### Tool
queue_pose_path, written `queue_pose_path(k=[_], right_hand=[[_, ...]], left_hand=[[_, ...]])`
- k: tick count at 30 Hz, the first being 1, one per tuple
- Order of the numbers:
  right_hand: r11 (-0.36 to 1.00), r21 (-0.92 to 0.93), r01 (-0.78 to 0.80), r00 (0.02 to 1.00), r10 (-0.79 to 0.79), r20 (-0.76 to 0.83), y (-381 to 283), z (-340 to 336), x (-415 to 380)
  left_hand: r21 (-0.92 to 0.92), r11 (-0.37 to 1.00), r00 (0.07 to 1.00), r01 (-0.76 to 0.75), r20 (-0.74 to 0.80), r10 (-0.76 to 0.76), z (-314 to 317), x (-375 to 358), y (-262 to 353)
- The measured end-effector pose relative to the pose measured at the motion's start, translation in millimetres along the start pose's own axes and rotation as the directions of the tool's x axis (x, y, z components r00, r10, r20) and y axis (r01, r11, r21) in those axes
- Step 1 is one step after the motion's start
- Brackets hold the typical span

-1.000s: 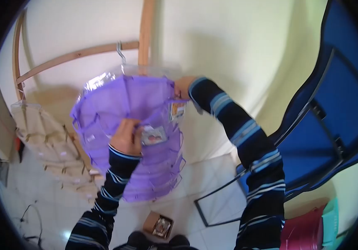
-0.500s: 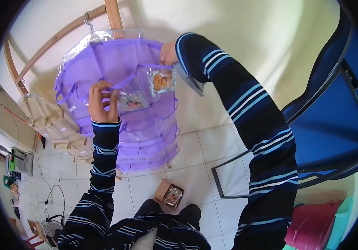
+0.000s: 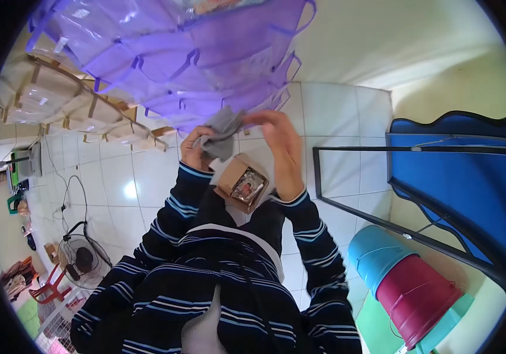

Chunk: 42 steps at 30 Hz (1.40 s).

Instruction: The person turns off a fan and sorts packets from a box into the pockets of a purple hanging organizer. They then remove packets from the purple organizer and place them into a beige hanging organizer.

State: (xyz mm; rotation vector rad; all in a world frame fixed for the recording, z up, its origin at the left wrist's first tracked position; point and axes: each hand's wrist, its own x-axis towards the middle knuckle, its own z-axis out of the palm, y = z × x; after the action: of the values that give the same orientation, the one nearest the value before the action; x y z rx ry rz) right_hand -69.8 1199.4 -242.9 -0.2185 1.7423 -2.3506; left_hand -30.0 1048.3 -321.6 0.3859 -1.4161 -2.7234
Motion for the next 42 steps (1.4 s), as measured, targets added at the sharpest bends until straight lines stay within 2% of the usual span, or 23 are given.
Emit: queue_pose_path(k=[3, 4, 6, 7, 8, 10, 11, 13, 17, 19, 21, 22, 26, 28, 29, 30, 31, 33, 34, 36, 37, 39, 42], right_hand=[[0.936, -0.342, -0.086, 0.987, 0.034, -0.155, 106, -51, -34], [0.847, -0.476, -0.236, 0.97, 0.231, -0.069, 152, -61, -55], [0.638, -0.69, -0.343, 0.877, 0.48, 0.008, 201, -59, -93], [0.56, -0.762, -0.326, 0.848, 0.529, 0.026, 215, -51, -104], [0.56, -0.762, -0.326, 0.847, 0.531, 0.028, 238, -49, -111], [0.129, -0.953, -0.275, 0.916, 0.337, -0.219, 273, -43, -119], [0.131, -0.952, -0.275, 0.915, 0.341, -0.217, 279, -42, -120], [-0.106, -0.973, -0.206, 0.85, 0.473, -0.232, 279, -36, -117], [-0.146, -0.929, -0.339, 0.833, 0.412, -0.369, 270, -21, -113], [-0.039, -0.958, -0.283, 0.892, 0.357, -0.278, 284, -32, -115], [0.225, -0.949, -0.222, 0.957, 0.237, -0.167, 309, -48, -126], [0.387, -0.902, -0.193, 0.978, 0.155, -0.143, 318, -55, -129], [0.395, -0.799, -0.453, 0.834, 0.506, -0.223, 231, -64, -105], [0.789, -0.564, -0.245, 0.967, 0.245, -0.077, 153, -75, -82], [0.673, -0.634, -0.38, 0.914, 0.379, -0.146, 95, -81, -55], [0.989, -0.071, -0.131, 0.958, 0.108, -0.265, 40, -66, -28], [0.817, -0.57, 0.087, 0.969, -0.202, -0.141, -19, -75, 0], [0.629, -0.631, 0.454, 0.801, -0.598, -0.021, -119, -65, 53], [0.504, -0.713, 0.487, 0.804, -0.578, 0.141, -173, -47, 71], [0.339, -0.316, 0.886, 0.461, -0.715, 0.526, -231, 15, 114], [0.132, -0.455, 0.881, 0.417, -0.67, 0.614, -238, 33, 137], [-0.277, -0.766, 0.581, 0.771, -0.114, 0.626, -265, 79, 149], [-0.422, -0.61, 0.671, 0.673, 0.001, 0.74, -238, 99, 179]], left_hand=[[0.247, 0.968, 0.998, -0.04, -0.031, 0.049, -64, -9, -21], [0.249, 0.968, 0.999, -0.03, -0.037, 0.04, -71, -15, -27], [0.335, 0.873, 0.859, 0.353, -0.485, -0.162, -81, -33, -39], [0.332, 0.87, 0.854, 0.364, -0.491, -0.17, -93, -41, -50], [0.477, 0.794, 0.904, 0.376, -0.378, -0.201, -111, -47, -62], [0.604, 0.712, 0.934, 0.358, -0.237, -0.269, -130, -56, -66], [0.605, 0.71, 0.933, 0.361, -0.24, -0.269, -132, -59, -66], [0.651, 0.741, 0.984, 0.164, -0.163, -0.074, -125, -61, -63], [0.756, 0.652, 0.99, 0.064, 0.032, -0.135, -96, -61, -34], [0.468, 0.788, 0.908, 0.4, -0.081, -0.412, -85, -60, -26], [0.51, 0.739, 0.882, 0.441, -0.097, -0.46, -94, -65, -29], [0.613, 0.712, 0.927, 0.343, -0.097, -0.363, -103, -68, -40], [0.891, 0.448, 0.995, 0.07, -0.028, -0.1, -92, -53, -23], [0.897, 0.442, 1.0, -0.006, 0.009, -0.003, -38, -42, 31], [0.88, 0.471, 0.998, -0.063, 0.044, 0.051, -14, -37, 60], [0.899, 0.314, 0.942, -0.305, 0.235, 0.241, 12, -28, 92], [0.862, 0.117, 0.825, -0.493, 0.42, 0.38, 38, -18, 126], [0.792, -0.255, 0.592, -0.555, 0.591, 0.547, 92, -4, 185], [0.786, -0.278, 0.536, -0.552, 0.59, 0.604, 118, 3, 206], [0.775, -0.314, 0.467, -0.549, 0.596, 0.653, 141, 22, 228], [0.775, -0.37, 0.497, -0.512, 0.619, 0.608, 143, 32, 232], [0.762, -0.435, 0.524, -0.48, 0.647, 0.553, 143, 40, 236], [0.74, -0.437, 0.451, -0.511, 0.664, 0.597, 142, 46, 242]])
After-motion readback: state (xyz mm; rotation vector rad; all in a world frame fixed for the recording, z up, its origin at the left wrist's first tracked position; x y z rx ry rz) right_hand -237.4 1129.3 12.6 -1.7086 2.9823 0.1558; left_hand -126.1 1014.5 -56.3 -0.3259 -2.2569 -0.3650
